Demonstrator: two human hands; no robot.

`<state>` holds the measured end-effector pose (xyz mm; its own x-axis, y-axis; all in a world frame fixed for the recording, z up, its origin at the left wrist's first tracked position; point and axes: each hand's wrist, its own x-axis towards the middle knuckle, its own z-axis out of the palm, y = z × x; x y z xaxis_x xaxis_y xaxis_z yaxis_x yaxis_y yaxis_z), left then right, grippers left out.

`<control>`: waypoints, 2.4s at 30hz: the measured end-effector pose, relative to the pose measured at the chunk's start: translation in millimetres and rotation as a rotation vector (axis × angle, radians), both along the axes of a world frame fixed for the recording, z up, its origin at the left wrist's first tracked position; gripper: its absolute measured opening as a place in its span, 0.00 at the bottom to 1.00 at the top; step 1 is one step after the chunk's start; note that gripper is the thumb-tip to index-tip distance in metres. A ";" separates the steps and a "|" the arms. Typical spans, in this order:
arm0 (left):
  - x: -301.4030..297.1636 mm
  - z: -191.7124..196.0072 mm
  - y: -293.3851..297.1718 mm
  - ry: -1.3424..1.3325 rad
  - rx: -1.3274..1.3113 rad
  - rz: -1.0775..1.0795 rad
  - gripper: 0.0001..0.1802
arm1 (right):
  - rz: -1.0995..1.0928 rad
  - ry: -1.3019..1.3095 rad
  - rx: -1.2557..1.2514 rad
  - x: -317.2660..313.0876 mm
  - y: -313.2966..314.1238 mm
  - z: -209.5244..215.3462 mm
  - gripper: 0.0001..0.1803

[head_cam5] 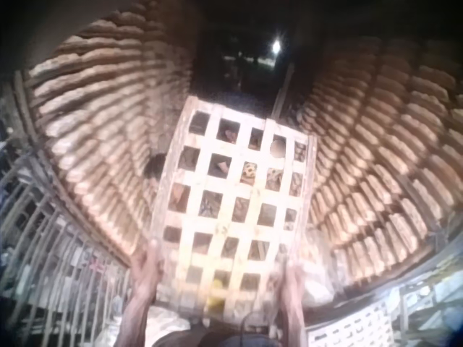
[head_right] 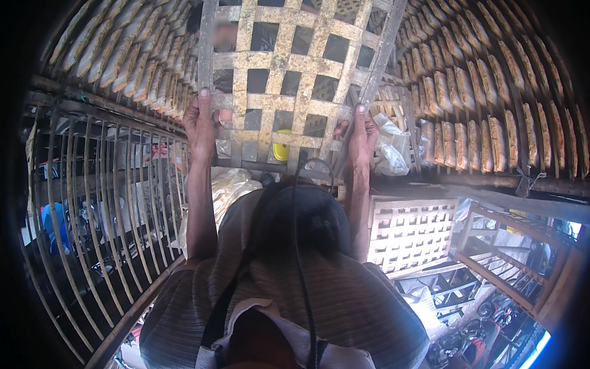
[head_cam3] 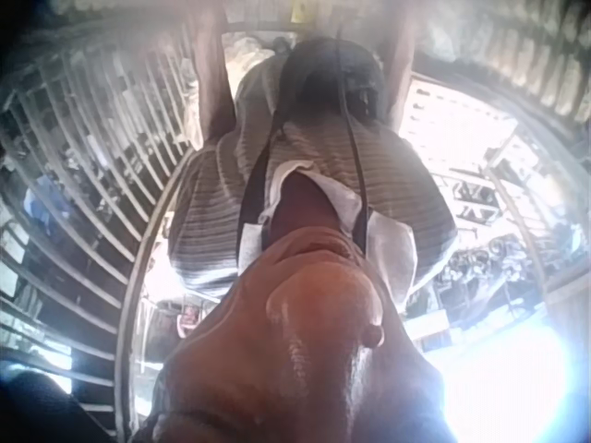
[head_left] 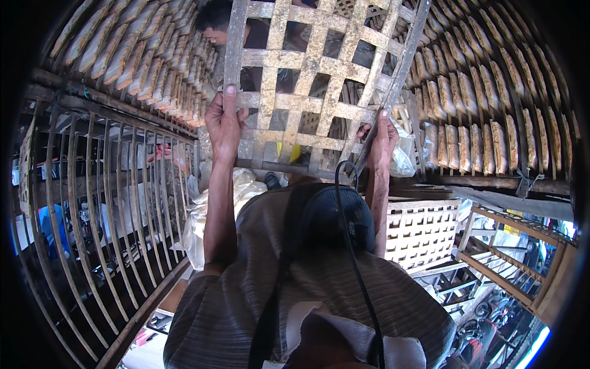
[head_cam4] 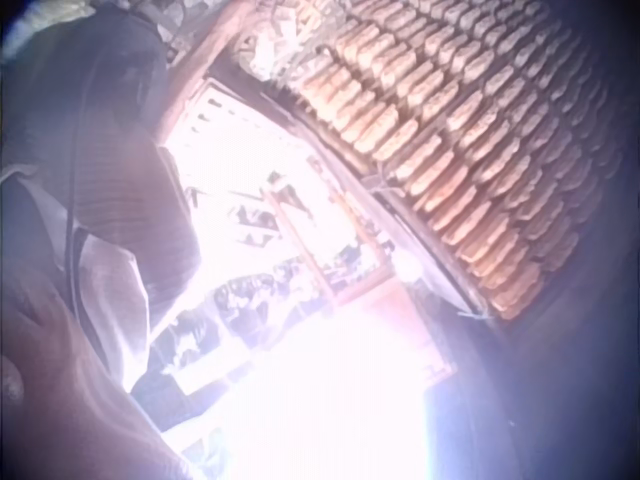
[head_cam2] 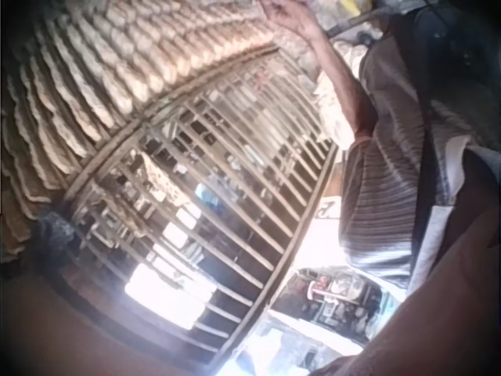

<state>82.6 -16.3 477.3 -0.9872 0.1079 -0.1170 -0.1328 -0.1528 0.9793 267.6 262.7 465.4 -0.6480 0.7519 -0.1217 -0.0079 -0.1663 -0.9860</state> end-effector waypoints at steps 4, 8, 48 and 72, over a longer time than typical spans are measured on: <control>1.9 -5.0 -4.7 0.028 0.002 0.038 0.24 | 0.053 0.130 -0.148 2.7 0.2 1.1 0.18; 2.9 -7.9 -2.2 -0.003 0.055 0.060 0.24 | 0.160 0.054 0.084 12.9 9.2 -19.9 0.14; 13.9 -1.8 3.1 -0.063 0.079 0.067 0.22 | 0.048 0.025 0.060 22.5 0.5 -16.3 0.14; 14.7 -5.5 0.0 -0.114 0.083 0.159 0.26 | 0.153 -0.020 -0.002 31.0 9.3 -29.3 0.26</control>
